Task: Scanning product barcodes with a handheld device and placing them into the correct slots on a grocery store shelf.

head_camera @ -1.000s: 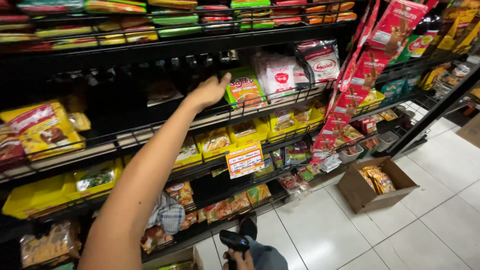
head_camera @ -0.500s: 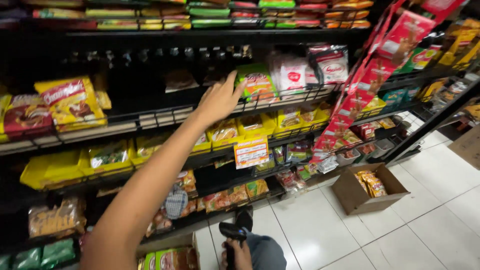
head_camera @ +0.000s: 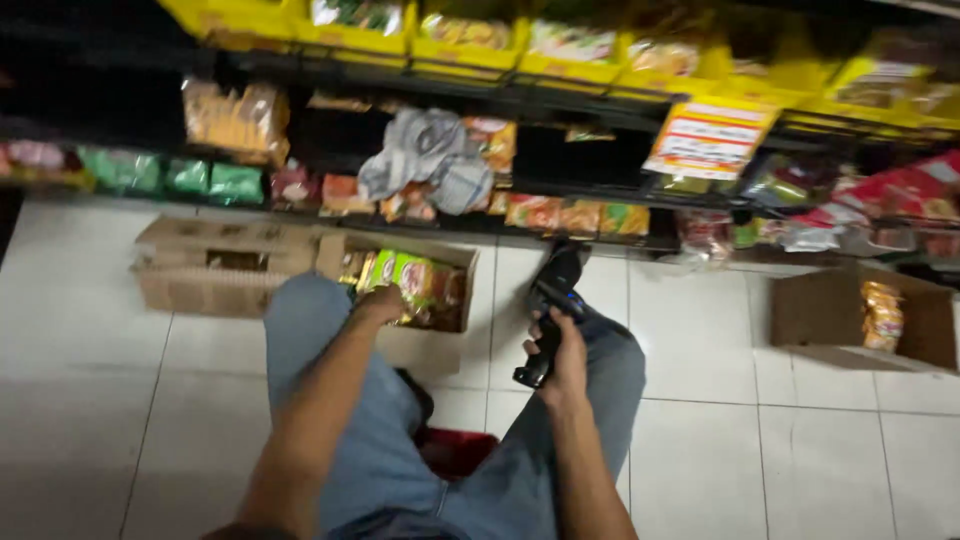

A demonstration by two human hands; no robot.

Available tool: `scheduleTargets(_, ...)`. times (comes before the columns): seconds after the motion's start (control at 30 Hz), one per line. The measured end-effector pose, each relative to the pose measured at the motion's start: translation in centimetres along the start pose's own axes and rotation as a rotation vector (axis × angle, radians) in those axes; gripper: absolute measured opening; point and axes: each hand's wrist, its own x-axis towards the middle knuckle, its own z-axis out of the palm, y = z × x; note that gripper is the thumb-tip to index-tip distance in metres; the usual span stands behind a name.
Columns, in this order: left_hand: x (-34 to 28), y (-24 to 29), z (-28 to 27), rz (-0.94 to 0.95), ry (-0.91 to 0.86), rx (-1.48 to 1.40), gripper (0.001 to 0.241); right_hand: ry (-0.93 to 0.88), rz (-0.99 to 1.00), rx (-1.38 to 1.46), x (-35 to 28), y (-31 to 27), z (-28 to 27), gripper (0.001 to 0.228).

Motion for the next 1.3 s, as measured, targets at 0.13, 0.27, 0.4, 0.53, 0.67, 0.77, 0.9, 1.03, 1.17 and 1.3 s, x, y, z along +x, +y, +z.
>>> scheduleTargets(0.13,-4.6,4.0,2.0,-0.053,-0.072,0.154,0.071,-0.067,0.088,0.052,2.0,1.8,-1.5,0.027)
scheduleTargets(0.27,-7.1,4.6,3.4,-0.198,0.313,-0.106,0.051,0.015,0.064,0.017,2.2,1.5,0.5,0.031)
scheduleTargets(0.4,-8.4,4.4,3.9,-0.153,0.479,-0.081,0.056,0.048,0.084,-0.016,1.7,1.1,1.9,0.035)
scheduleTargets(0.53,-3.2,2.3,6.9,-0.235,0.303,-0.15,0.059,0.044,0.085,-0.032,1.9,1.3,2.2,0.037)
scheduleTargets(0.67,3.2,-1.7,11.2,-0.075,0.568,-0.154,0.027,0.022,0.058,-0.026,2.3,1.7,1.9,0.037)
scheduleTargets(0.77,2.4,-0.5,10.2,0.048,0.673,-0.294,0.014,0.013,0.031,-0.043,1.8,1.8,1.8,0.034)
scheduleTargets(0.9,-1.8,5.4,4.8,0.067,0.742,-0.797,0.011,0.081,-0.066,-0.148,1.0,2.0,1.7,0.042)
scheduleTargets(1.03,-9.6,12.7,-3.2,0.259,0.854,-0.472,0.007,0.197,-0.109,-0.369,0.1,2.0,2.4,0.074)
scheduleTargets(1.17,-15.8,16.7,-7.4,0.285,0.482,-1.131,0.015,0.058,-0.118,-0.557,0.3,3.1,0.6,0.082)
scheduleTargets(1.3,-19.7,17.9,-9.8,0.496,-0.166,-1.908,0.012,-0.046,0.042,-0.612,0.2,3.6,-0.5,0.062)
